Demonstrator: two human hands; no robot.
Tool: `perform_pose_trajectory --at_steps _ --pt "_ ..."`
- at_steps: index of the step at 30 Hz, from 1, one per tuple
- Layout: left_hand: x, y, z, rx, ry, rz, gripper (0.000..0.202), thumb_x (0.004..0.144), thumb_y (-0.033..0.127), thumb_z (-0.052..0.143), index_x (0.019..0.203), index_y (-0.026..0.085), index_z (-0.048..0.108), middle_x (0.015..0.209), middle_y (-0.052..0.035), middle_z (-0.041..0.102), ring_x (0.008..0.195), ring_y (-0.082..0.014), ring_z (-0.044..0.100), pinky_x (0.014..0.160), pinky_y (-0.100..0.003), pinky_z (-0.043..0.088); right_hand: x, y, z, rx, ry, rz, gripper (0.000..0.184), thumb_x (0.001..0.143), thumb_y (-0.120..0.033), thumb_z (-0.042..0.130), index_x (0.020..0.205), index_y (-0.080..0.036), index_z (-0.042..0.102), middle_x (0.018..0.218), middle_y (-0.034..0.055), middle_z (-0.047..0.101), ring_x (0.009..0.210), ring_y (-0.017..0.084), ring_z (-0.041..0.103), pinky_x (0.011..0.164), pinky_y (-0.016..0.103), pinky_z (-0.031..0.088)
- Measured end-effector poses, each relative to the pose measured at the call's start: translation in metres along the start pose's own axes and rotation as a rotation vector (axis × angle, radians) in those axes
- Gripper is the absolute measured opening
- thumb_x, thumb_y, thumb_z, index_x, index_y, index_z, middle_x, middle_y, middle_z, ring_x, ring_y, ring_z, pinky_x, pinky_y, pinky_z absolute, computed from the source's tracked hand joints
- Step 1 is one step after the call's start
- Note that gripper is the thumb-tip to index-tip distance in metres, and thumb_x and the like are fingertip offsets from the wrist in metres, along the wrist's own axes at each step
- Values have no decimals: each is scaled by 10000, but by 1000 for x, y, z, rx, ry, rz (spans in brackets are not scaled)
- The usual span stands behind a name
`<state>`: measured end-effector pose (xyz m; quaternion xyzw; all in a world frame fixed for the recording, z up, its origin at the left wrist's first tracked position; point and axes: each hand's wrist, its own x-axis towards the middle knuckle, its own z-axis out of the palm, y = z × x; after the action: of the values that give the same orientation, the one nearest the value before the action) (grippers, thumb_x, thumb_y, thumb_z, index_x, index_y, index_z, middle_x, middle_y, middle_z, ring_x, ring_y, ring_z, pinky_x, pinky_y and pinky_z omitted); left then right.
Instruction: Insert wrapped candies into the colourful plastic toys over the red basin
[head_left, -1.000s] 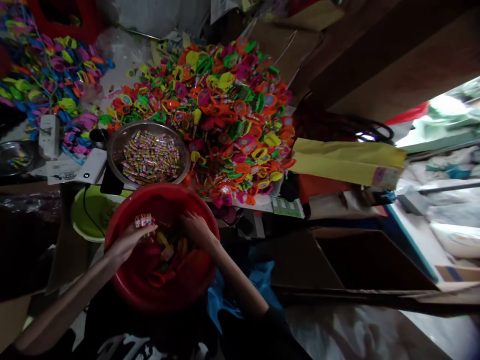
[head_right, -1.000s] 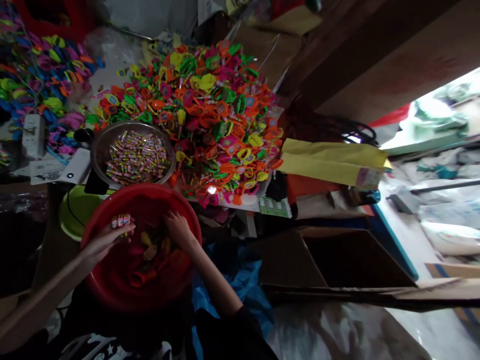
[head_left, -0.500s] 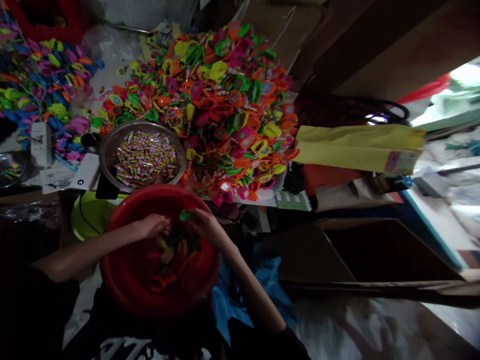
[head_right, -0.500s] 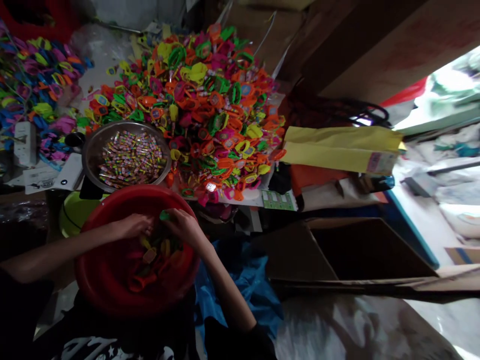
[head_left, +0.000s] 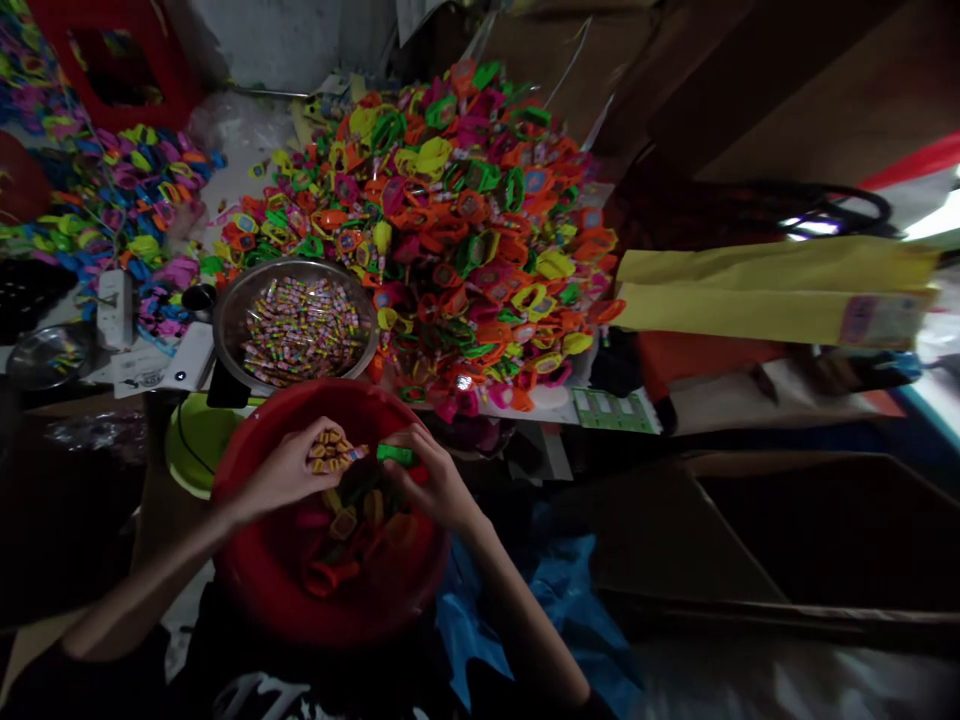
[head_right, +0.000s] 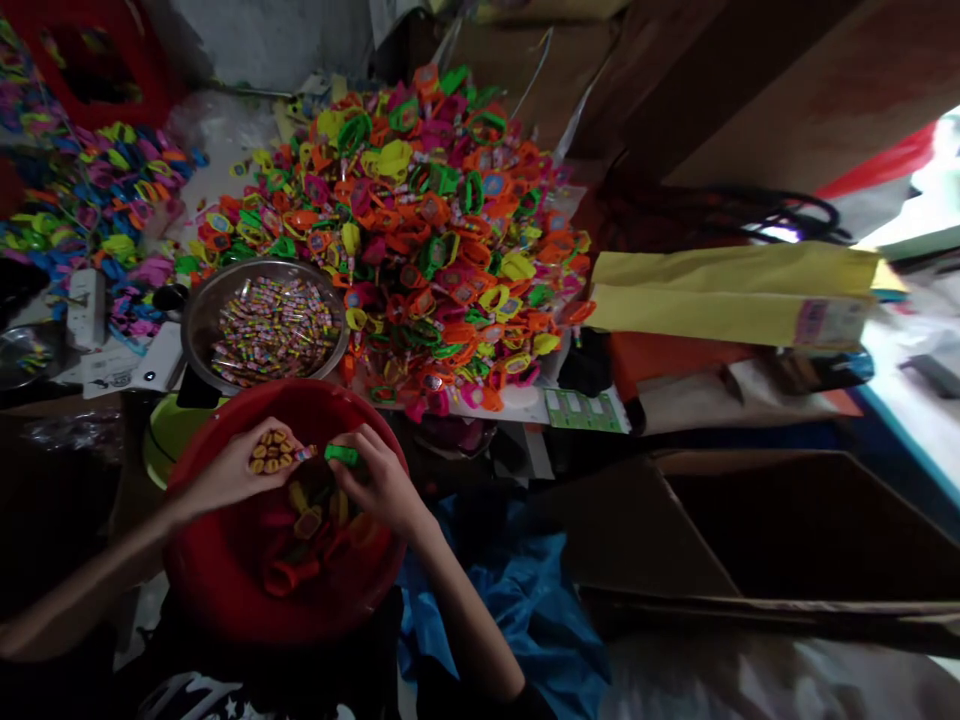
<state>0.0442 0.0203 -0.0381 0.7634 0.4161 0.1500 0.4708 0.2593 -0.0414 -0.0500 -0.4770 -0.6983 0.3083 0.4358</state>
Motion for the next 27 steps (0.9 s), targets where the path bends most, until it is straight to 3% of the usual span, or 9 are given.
perform_pose_trajectory --at_steps 2,4,12,21,27 --pt "-14 11 1 -87 118 -14 264 739 257 632 962 187 509 898 2 627 840 -145 622 786 -244 488 5 -4 4 -55 0 -59 110 873 -181 531 980 -173 556 942 79 570 897 171 551 799 305 473" --pt "-25 16 3 -107 159 -36 259 728 247 635 946 187 509 868 13 617 799 -133 609 762 -235 487 9 -10 6 -95 14 -109 153 865 -169 542 1017 -175 552 985 89 564 948 183 542 831 325 467" --pt "-37 27 -6 -5 135 -97 335 704 178 633 1015 200 509 956 2 633 885 -163 617 782 -249 494 23 -39 -2 -236 -71 -200 264 907 -195 503 1166 -214 548 1048 99 556 1024 206 522 861 377 480" --pt "-52 28 -16 367 57 175 342 755 -4 468 1037 188 494 1024 -48 601 991 -185 576 842 -285 471 34 -50 3 -432 -162 -295 238 901 -219 508 1128 -158 551 1036 119 559 1026 237 516 870 417 502" --pt "-61 36 -20 655 41 279 249 849 52 402 1065 110 511 1017 -111 601 963 -208 558 804 -311 484 18 -28 14 -569 -230 -623 268 900 -125 395 1010 -200 628 1074 132 612 1078 305 514 877 501 464"
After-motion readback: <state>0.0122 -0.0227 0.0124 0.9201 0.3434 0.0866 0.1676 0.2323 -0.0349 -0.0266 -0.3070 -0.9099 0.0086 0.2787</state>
